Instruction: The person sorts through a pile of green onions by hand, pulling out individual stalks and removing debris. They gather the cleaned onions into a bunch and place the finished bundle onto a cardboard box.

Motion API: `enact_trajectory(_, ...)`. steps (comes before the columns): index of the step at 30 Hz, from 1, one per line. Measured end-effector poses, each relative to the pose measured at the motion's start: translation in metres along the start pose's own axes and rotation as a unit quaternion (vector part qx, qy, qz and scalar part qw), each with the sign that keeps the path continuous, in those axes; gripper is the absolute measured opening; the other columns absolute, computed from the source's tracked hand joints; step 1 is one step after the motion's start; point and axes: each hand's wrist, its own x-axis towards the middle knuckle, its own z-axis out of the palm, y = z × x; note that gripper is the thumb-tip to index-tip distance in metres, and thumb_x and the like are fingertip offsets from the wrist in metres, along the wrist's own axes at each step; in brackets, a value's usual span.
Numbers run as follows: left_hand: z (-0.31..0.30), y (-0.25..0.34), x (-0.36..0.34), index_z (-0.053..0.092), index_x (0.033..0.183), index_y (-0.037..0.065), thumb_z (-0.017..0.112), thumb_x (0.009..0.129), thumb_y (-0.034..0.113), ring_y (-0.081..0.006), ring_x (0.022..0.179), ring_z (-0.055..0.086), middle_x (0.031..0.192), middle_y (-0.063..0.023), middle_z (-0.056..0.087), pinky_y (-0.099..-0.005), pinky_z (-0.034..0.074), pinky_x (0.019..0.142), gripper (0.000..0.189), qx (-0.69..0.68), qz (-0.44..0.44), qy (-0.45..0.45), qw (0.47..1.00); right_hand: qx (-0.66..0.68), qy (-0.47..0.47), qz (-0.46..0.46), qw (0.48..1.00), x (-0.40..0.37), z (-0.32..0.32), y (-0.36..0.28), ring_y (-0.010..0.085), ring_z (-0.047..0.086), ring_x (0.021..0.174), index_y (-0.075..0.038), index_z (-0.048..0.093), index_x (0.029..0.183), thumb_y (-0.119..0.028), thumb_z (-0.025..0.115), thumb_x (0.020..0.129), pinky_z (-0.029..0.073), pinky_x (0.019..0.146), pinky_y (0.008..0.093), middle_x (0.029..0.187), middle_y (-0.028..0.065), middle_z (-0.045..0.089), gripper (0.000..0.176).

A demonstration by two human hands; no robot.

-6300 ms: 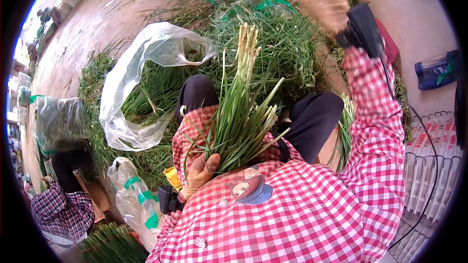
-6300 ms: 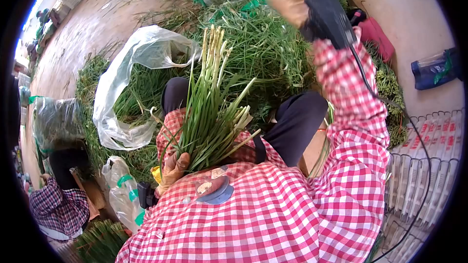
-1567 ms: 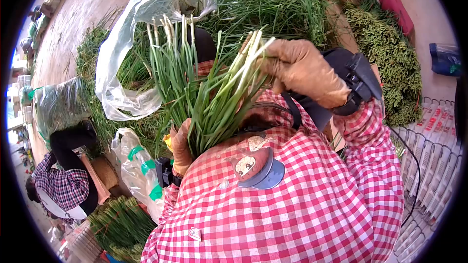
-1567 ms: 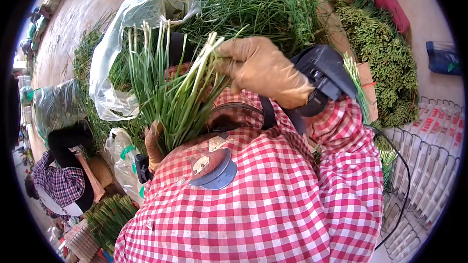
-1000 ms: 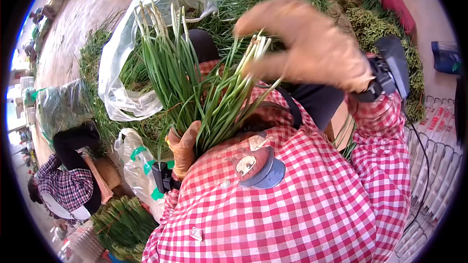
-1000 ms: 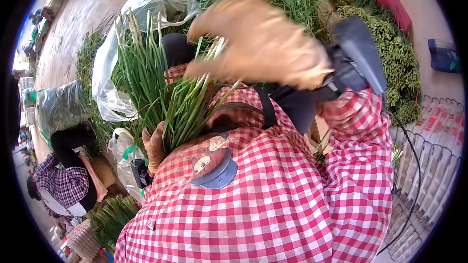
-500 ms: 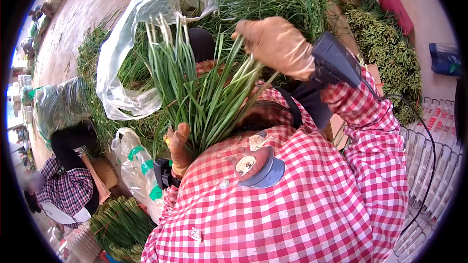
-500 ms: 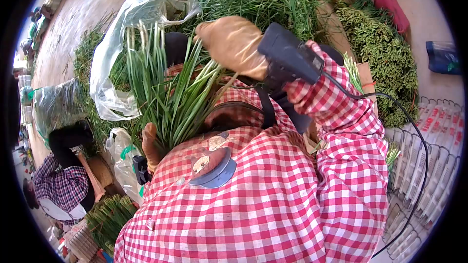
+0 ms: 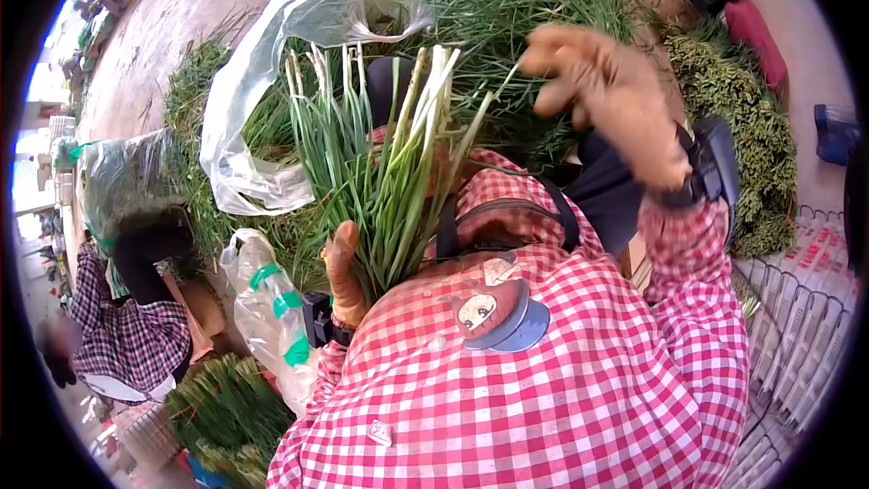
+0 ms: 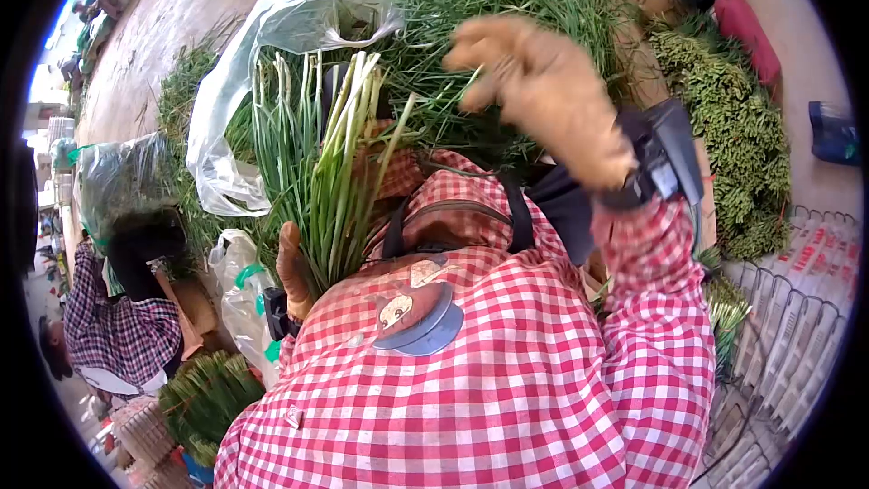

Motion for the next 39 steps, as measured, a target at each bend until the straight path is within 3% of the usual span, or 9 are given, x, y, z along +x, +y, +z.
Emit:
enact_trajectory(4,0.0,-0.006,0.0,0.048,0.129,0.002,0.052,0.087,0.04,-0.0304,0.108,0.057,0.125,-0.0173,0.056,-0.0451,0.045,0.095,0.057,0.031,-0.021,-0.038,0.999,0.123,-0.155,0.112,0.974,-0.026,0.055,-0.008,0.0195,0.065,0.068,0.011,0.042,0.12,-0.022,0.067,0.085,0.057,0.055,0.0269,0.111,0.0289,0.057,0.054)
enact_trajectory(5,0.0,-0.008,-0.002,0.047,0.13,0.002,0.051,0.088,0.041,-0.0308,0.109,0.057,0.125,-0.0176,0.055,-0.0454,0.045,0.095,0.058,0.045,-0.025,-0.049,0.997,0.151,-0.184,0.18,0.954,-0.024,0.056,-0.014,0.0184,0.065,0.066,0.009,0.043,0.121,-0.022,0.07,0.084,0.056,0.055,0.0262,0.107,0.0256,0.06,0.055)
enact_trajectory(10,-0.013,-0.013,-0.005,0.045,0.132,0.001,0.048,0.088,0.044,-0.0326,0.112,0.056,0.128,-0.0189,0.054,-0.047,0.044,0.097,0.061,0.065,-0.037,-0.062,0.995,0.17,-0.221,0.115,0.953,-0.027,0.072,-0.003,0.0139,0.061,0.06,0.006,0.045,0.12,-0.013,0.067,0.083,0.054,0.049,0.0252,0.089,0.0122,0.063,0.047)
enact_trajectory(14,0.026,-0.004,-0.013,0.051,0.126,0.002,0.053,0.088,0.041,-0.0287,0.106,0.059,0.121,-0.0159,0.059,-0.0441,0.047,0.094,0.054,-0.079,-0.063,-0.012,0.995,0.145,-0.142,0.167,0.965,-0.027,0.057,-0.008,0.0126,0.063,0.055,0.003,0.049,0.116,-0.01,0.06,0.089,0.048,0.041,0.0219,0.079,0.0136,0.065,0.032)
enact_trajectory(19,0.032,-0.009,-0.008,0.054,0.123,0.001,0.054,0.091,0.04,-0.0281,0.103,0.062,0.119,-0.0165,0.061,-0.0432,0.049,0.095,0.05,-0.218,-0.073,-0.003,0.973,0.17,-0.015,-0.012,0.985,0.0,0.015,0.028,0.0073,0.059,0.052,-0.001,0.059,0.105,-0.011,0.054,0.094,0.049,0.048,0.02,0.074,0.0081,0.068,0.016)
enact_trajectory(21,0.026,-0.01,-0.009,0.054,0.122,0.001,0.054,0.091,0.038,-0.0283,0.103,0.063,0.119,-0.0173,0.061,-0.0433,0.049,0.095,0.049,-0.248,-0.075,0.0,0.966,-0.02,0.121,0.033,0.992,0.018,-0.007,0.024,0.0078,0.06,0.056,-0.003,0.059,0.108,-0.018,0.054,0.095,0.05,0.054,0.0209,0.079,0.0075,0.068,0.021)
enact_trajectory(29,0.035,-0.006,-0.007,0.054,0.122,0.0,0.058,0.089,0.03,-0.0278,0.099,0.064,0.115,-0.0184,0.061,-0.0424,0.053,0.089,0.044,-0.255,-0.062,-0.013,0.965,0.175,-0.143,0.038,0.973,-0.024,0.024,0.014,0.0173,0.065,0.073,0.001,0.045,0.128,-0.029,0.064,0.088,0.055,0.063,0.0282,0.11,0.019,0.063,0.053)
enact_trajectory(32,0.03,-0.007,-0.001,0.054,0.121,0.0,0.06,0.087,0.026,-0.0267,0.097,0.064,0.114,-0.017,0.062,-0.0414,0.053,0.087,0.043,-0.258,-0.063,-0.017,0.964,0.182,-0.187,0.127,0.957,-0.022,0.062,0.003,0.0156,0.064,0.066,0.006,0.05,0.117,-0.019,0.064,0.088,0.057,0.058,0.0262,0.091,0.0182,0.066,0.042)
enact_trajectory(39,0.034,0.006,0.006,0.054,0.121,0.0,0.062,0.085,0.021,-0.0252,0.096,0.064,0.113,-0.0154,0.063,-0.0403,0.053,0.086,0.042,-0.047,0.048,0.047,0.997,0.177,-0.192,0.061,0.963,-0.01,0.044,0.002,0.0126,0.064,0.072,0.002,0.052,0.121,-0.019,0.066,0.087,0.056,0.063,0.0271,0.092,0.0109,0.067,0.042)
